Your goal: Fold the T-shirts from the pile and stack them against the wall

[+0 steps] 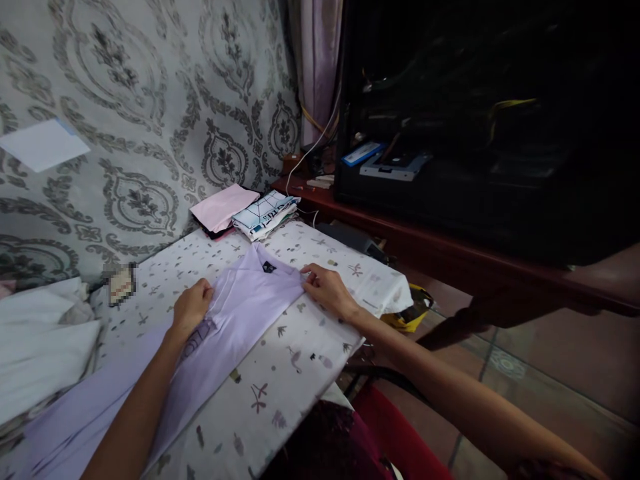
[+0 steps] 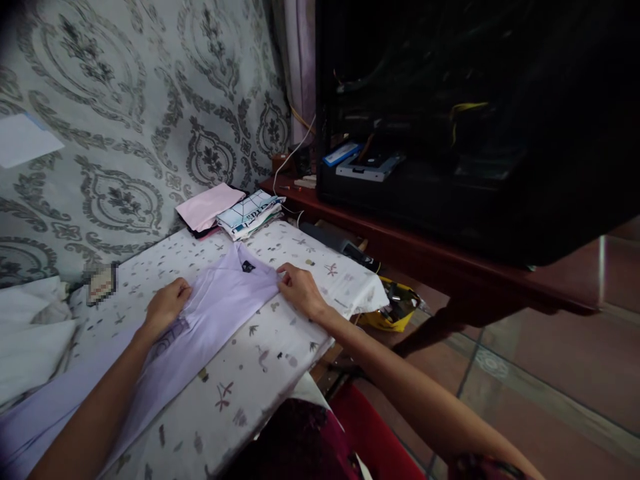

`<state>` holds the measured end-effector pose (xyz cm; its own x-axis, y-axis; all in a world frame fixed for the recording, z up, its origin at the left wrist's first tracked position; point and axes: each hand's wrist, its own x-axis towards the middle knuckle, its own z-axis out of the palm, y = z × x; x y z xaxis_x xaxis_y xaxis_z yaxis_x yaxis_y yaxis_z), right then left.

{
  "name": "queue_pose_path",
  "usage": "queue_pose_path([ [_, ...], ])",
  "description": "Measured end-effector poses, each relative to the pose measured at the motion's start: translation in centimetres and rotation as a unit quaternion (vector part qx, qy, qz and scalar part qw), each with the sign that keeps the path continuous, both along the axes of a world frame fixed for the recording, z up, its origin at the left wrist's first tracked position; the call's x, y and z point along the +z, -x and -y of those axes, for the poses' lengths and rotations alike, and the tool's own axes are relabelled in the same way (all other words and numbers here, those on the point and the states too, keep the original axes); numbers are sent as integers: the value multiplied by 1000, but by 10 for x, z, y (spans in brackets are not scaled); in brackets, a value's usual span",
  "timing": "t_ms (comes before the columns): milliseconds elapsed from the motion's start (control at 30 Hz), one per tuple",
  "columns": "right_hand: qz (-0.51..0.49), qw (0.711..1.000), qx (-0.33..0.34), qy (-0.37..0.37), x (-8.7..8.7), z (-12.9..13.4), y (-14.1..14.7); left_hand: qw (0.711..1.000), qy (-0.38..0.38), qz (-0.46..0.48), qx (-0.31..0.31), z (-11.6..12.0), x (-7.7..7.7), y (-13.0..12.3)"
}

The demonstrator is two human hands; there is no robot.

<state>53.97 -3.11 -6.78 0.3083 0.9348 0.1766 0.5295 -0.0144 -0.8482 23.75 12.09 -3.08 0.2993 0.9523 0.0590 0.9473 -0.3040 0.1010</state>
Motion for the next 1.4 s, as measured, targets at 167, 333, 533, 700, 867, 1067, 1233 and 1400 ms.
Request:
queue_pose_path([
  [167, -140, 990, -16, -16, -2, 0, -4, 994, -81, -55, -46, 18, 7, -13],
  [333, -261, 964, -32, -44, -5, -1, -10, 974, -40, 47, -217, 23, 0, -28],
  [533, -221, 975, -9, -27, -4, 1, -9, 972, 4, 36, -233, 11, -32, -33],
  [700, -146, 989, 15, -9, 2, 5, -7, 972, 5, 35, -234, 8, -37, -32],
  [867, 5, 999, 24, -40, 5, 3, -2, 975, 25, 41, -219, 13, -33, -35],
  [1067, 174, 984, 37, -1, 16, -24, 4, 961, 20, 145, -233, 18, -26, -14],
  [1233, 219, 974, 36, 52, 28, -62, 13, 971, -32, 192, -138, 9, -22, 32],
  [1400, 175, 980, 52, 82, 34, -114, 35, 979, -54, 185, -63, -3, -26, 82],
])
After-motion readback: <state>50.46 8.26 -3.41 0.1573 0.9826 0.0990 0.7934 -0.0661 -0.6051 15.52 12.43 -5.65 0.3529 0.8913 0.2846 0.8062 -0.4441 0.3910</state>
